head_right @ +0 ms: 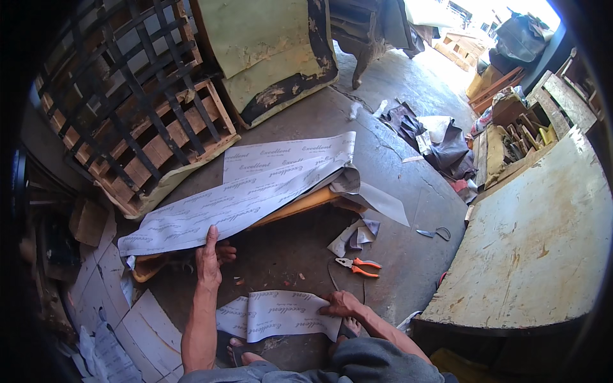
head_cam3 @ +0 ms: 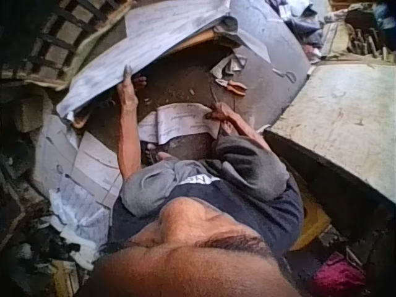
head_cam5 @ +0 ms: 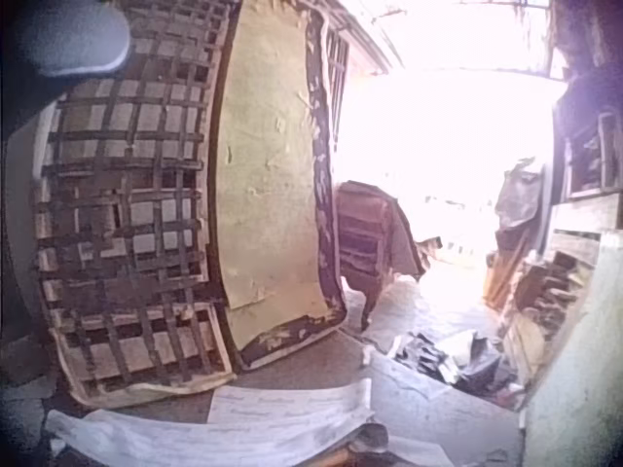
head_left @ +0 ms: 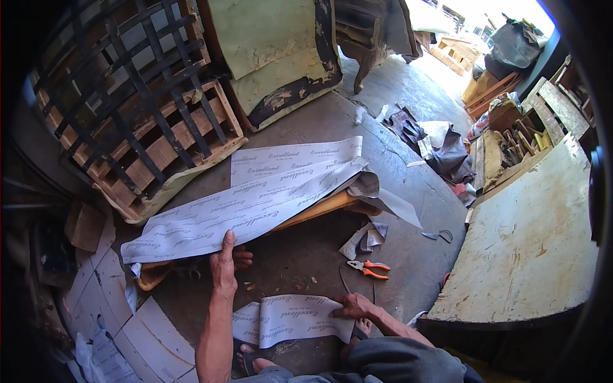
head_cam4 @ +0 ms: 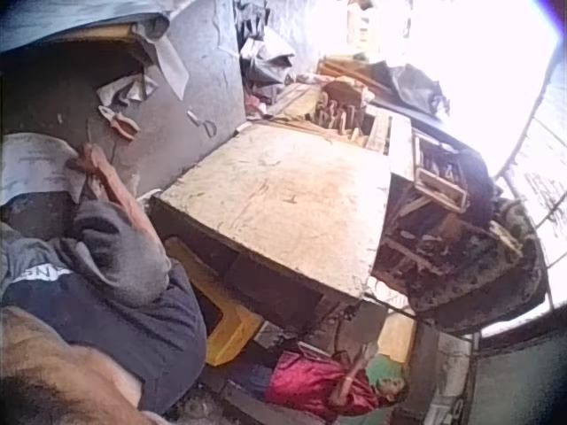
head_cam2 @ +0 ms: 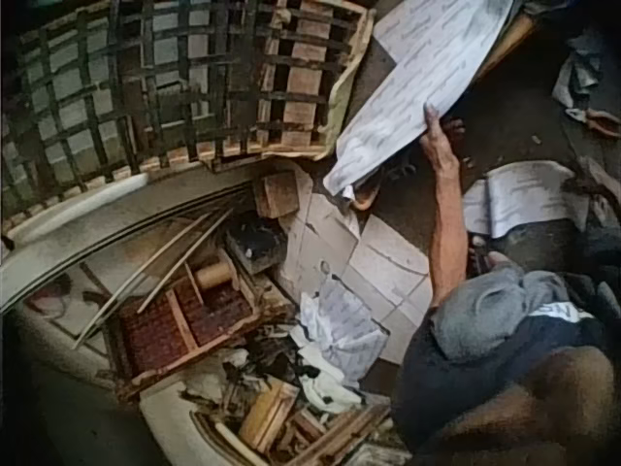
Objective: The person wraps a foam cushion with patterned paper and fits a leather cover over the padding by hand.
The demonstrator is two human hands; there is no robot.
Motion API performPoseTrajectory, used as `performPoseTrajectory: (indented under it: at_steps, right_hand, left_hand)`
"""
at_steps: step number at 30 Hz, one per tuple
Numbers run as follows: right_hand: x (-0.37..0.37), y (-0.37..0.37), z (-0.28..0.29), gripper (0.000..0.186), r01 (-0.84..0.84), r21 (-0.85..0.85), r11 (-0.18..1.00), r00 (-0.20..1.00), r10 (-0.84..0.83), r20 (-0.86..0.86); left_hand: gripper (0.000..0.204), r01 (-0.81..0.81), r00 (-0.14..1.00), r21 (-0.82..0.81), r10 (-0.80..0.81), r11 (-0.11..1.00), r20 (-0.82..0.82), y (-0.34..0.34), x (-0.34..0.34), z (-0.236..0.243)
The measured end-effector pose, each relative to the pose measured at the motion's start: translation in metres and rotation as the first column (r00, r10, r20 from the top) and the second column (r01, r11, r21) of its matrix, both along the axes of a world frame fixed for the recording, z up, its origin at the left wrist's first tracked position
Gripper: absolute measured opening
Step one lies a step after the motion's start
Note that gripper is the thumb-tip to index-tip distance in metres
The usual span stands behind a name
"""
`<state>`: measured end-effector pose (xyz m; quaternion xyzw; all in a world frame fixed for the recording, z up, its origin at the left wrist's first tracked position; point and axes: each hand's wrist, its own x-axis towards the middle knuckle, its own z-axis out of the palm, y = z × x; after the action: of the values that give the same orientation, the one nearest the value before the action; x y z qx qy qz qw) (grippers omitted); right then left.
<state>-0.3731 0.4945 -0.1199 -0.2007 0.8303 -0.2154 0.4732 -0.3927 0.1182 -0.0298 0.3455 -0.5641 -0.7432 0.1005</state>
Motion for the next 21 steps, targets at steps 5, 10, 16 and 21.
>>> performPoseTrajectory:
  at_steps: [5, 10, 16, 21]
  right_hand:
    - [0.0015, 0.0046, -0.0095, 0.056, 0.003, -0.038, 0.999, 1.000, -0.003, -0.007]
    - [0.0006, 0.0021, -0.0069, 0.057, 0.000, -0.025, 1.000, 1.000, 0.000, 0.002]
    - [0.0005, 0.0005, -0.0024, 0.054, 0.022, -0.006, 1.000, 1.000, -0.022, 0.022]
    - [0.0004, 0.0027, -0.0050, 0.055, 0.024, -0.010, 1.000, 0.999, -0.024, 0.024]
  left_hand:
    - [0.073, 0.007, 1.000, 0.000, -0.007, 1.000, -0.004, 0.0013, -0.0007, 0.0014]
    - [0.073, 0.008, 1.000, -0.005, -0.008, 1.000, -0.005, 0.0003, -0.0002, 0.0003]
    - [0.075, 0.015, 1.000, -0.015, -0.015, 1.000, 0.015, -0.0009, 0.0005, -0.0025]
    - [0.076, 0.020, 1.000, -0.012, -0.020, 1.000, 0.008, 0.0010, 0.0004, 0.0000]
